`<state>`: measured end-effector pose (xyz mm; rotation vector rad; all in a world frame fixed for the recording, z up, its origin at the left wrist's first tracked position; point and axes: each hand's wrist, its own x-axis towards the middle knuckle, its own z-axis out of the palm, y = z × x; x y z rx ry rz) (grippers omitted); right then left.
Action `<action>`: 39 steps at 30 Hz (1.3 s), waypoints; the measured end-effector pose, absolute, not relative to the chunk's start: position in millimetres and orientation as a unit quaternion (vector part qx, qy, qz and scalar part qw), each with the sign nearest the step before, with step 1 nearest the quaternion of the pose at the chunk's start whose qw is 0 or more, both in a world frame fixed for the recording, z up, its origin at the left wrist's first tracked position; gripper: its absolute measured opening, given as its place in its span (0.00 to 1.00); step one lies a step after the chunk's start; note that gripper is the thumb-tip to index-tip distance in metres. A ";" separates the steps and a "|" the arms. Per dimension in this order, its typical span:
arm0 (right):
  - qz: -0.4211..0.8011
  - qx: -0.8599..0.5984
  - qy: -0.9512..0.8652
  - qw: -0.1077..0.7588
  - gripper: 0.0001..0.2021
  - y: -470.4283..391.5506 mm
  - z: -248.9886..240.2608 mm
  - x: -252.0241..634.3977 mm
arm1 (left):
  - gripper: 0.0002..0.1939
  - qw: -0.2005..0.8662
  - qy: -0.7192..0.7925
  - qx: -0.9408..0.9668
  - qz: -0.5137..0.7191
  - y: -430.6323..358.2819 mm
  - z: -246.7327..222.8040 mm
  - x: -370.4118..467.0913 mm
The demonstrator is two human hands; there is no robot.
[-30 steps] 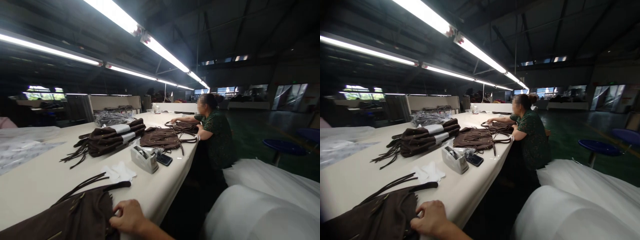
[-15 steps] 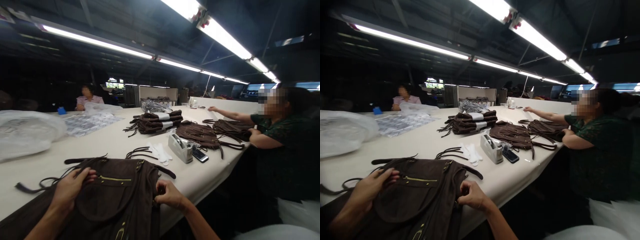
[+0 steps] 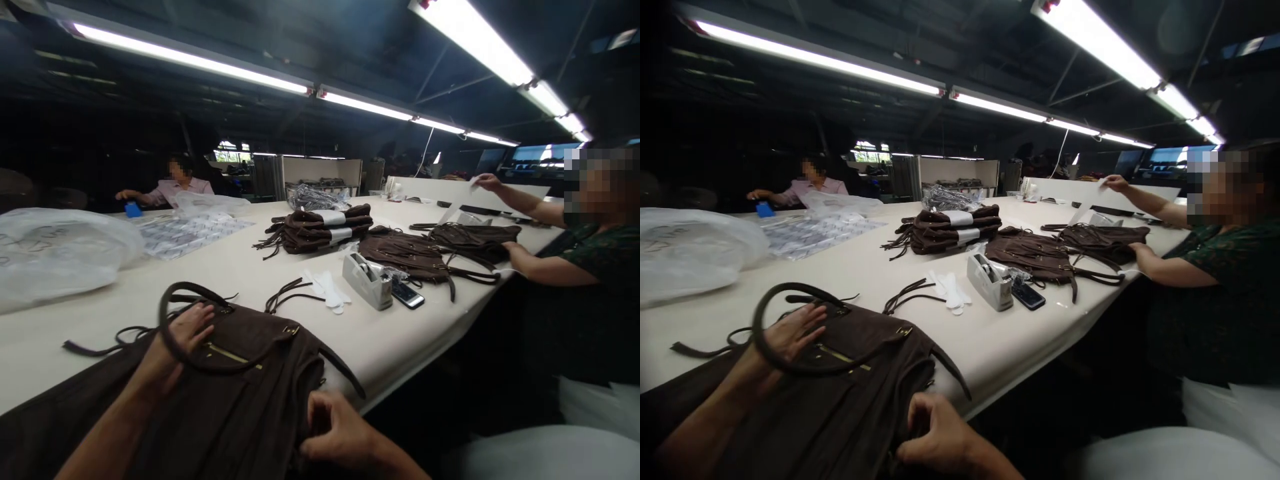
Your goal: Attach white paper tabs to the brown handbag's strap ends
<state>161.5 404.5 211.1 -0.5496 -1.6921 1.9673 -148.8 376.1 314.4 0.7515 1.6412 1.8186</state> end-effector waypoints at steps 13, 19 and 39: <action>0.512 -0.370 -0.740 0.232 0.05 444.1 261.9 181.9 | 0.31 0.104 0.750 0.585 0.293 415.2 277.9 -155.8; 0.250 -0.263 -0.881 0.303 0.25 458.6 310.5 138.2 | 0.20 0.192 0.747 0.617 0.154 457.3 300.6 -185.1; 0.449 -0.281 -0.848 0.021 0.22 565.4 280.2 -3.8 | 0.16 -0.047 0.734 0.525 0.429 408.9 245.7 -141.6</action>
